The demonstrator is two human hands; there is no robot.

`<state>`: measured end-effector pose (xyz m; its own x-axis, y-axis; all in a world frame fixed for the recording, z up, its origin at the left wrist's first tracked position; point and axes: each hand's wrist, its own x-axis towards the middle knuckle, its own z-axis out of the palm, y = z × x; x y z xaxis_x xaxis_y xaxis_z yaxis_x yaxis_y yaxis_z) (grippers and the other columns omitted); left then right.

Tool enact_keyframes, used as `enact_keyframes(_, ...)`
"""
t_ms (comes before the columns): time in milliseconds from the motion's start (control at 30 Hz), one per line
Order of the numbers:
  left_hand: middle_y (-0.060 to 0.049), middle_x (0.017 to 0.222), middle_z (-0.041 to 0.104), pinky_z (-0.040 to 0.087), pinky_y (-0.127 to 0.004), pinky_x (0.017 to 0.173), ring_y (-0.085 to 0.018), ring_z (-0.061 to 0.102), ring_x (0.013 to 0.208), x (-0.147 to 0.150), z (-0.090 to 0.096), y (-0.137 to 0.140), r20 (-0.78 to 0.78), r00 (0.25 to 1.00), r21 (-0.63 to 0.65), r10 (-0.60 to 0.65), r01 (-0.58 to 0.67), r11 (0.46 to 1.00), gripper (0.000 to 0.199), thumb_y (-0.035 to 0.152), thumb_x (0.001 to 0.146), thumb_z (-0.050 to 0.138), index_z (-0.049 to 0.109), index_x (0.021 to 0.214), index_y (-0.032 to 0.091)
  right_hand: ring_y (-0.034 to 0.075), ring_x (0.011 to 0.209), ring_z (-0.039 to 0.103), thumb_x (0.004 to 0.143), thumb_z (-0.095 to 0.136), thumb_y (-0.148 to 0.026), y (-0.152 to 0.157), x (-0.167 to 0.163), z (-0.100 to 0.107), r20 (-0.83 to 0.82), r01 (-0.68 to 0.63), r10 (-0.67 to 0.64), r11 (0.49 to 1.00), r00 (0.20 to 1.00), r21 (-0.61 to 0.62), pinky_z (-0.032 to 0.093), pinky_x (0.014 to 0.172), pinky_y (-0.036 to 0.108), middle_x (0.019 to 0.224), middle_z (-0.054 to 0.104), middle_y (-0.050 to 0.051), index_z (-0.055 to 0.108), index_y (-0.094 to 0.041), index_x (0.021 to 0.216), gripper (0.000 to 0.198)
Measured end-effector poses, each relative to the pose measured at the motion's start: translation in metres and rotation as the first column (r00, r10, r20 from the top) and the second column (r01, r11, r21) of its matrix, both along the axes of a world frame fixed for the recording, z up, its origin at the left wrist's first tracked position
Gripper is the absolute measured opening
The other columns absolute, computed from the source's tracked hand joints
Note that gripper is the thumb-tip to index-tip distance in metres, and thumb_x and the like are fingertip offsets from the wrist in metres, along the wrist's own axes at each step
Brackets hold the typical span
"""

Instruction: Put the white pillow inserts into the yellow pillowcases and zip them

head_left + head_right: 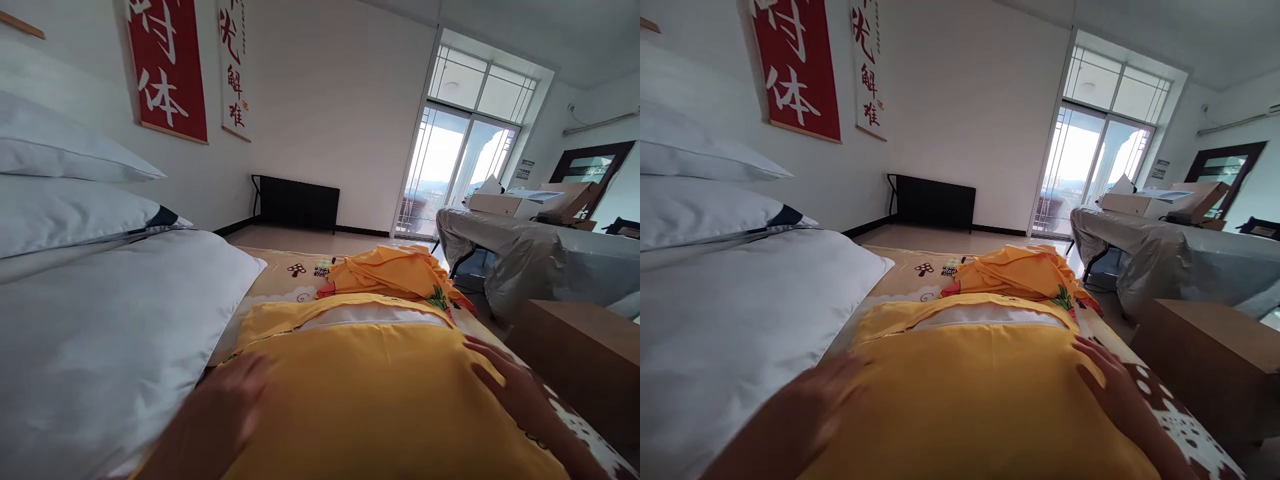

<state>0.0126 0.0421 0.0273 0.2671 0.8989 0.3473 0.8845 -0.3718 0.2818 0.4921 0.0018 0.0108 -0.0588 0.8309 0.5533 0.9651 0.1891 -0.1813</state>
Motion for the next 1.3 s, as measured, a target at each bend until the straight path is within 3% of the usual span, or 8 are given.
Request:
enact_keyframes(133,-0.008,0.118,0.062,0.038,-0.030,0.096,-0.020,0.055,0.110,0.102,0.064,0.044,0.077,0.923,-0.078,-0.376,0.382,0.921,0.038,0.034,0.087,0.034,0.060,0.111,0.018,0.021,0.116,0.052,0.093,0.034,-0.049,0.048,-0.095,0.065,0.039,-0.264,0.270,0.957,0.962,-0.118,0.040,0.099,0.039,0.122,0.061,0.004,0.060,-0.026,0.115,0.040)
enact_keyframes(267,-0.014,0.101,0.068,0.043,-0.032,0.080,-0.025,0.062,0.094,0.145,0.055,0.081,0.041,0.958,-0.190,-0.284,0.287,0.939,0.045,0.044,0.088,0.033,0.066,0.097,0.014,0.020,0.089,0.060,0.094,0.031,-0.043,0.090,-0.130,0.064,0.054,-0.277,0.300,0.925,0.952,-0.259,0.045,0.083,0.036,0.090,0.068,0.005,0.066,-0.021,0.084,0.043)
enact_keyframes(467,-0.009,0.080,0.070,0.040,-0.028,0.067,-0.021,0.064,0.074,0.115,0.012,0.092,0.177,0.963,-0.338,-0.205,0.255,0.906,0.057,0.052,0.089,0.024,0.066,0.071,0.017,0.016,0.071,0.057,0.092,0.033,-0.046,0.111,-0.077,0.016,-0.194,-0.307,0.249,0.873,0.949,-0.379,0.044,0.065,0.027,0.075,0.065,0.001,0.062,-0.019,0.070,0.045)
enact_keyframes(600,-0.008,0.085,0.068,0.039,-0.029,0.070,-0.023,0.062,0.081,0.089,0.013,0.098,0.182,0.979,-0.390,-0.093,0.159,0.907,0.052,0.054,0.087,0.028,0.063,0.072,0.018,0.016,0.067,0.052,0.089,0.034,-0.052,0.112,-0.037,0.015,-0.224,-0.266,0.186,0.868,0.957,-0.420,0.041,0.062,0.026,0.071,0.061,0.001,0.061,-0.018,0.066,0.049)
enact_keyframes(733,-0.004,0.079,0.064,0.038,-0.028,0.068,-0.020,0.059,0.076,0.070,0.021,0.110,0.193,0.967,-0.467,-0.168,0.241,0.851,0.047,0.052,0.087,0.028,0.057,0.069,0.019,0.013,0.057,0.044,0.086,0.036,-0.059,0.120,-0.018,0.012,-0.329,-0.234,0.064,0.829,0.942,-0.509,0.033,0.052,0.024,0.061,0.055,0.000,0.058,-0.017,0.059,0.054)
enact_keyframes(967,0.002,0.062,0.055,0.035,-0.025,0.059,-0.016,0.052,0.059,0.061,0.017,0.117,0.176,0.981,-0.300,-0.075,0.126,0.946,0.021,0.037,0.081,0.043,0.048,0.090,0.019,0.013,0.059,0.042,0.086,0.037,-0.056,0.126,-0.024,0.012,-0.226,-0.068,-0.013,0.935,0.974,-0.347,0.030,0.055,0.025,0.058,0.052,-0.001,0.056,-0.017,0.062,0.049)
enact_keyframes(1100,-0.002,0.071,0.064,0.039,-0.027,0.066,-0.020,0.061,0.071,0.066,0.011,0.121,0.114,0.993,-0.262,-0.011,0.041,0.964,0.040,0.028,0.081,0.042,0.046,0.119,0.018,0.014,0.061,0.048,0.085,0.039,-0.053,0.118,-0.034,0.022,-0.248,-0.074,-0.008,0.944,0.969,-0.322,0.034,0.056,0.023,0.064,0.059,0.000,0.064,-0.017,0.074,0.045)
enact_keyframes(1300,-0.006,0.080,0.069,0.039,-0.027,0.067,-0.021,0.063,0.076,0.069,0.014,0.117,0.128,0.992,-0.196,-0.017,0.042,0.980,0.036,0.036,0.089,0.034,0.067,0.086,0.022,0.017,0.076,0.058,0.088,0.039,-0.046,0.103,-0.056,0.042,-0.246,-0.189,0.109,0.927,0.963,-0.325,0.043,0.069,0.026,0.088,0.069,0.004,0.069,-0.020,0.089,0.040)
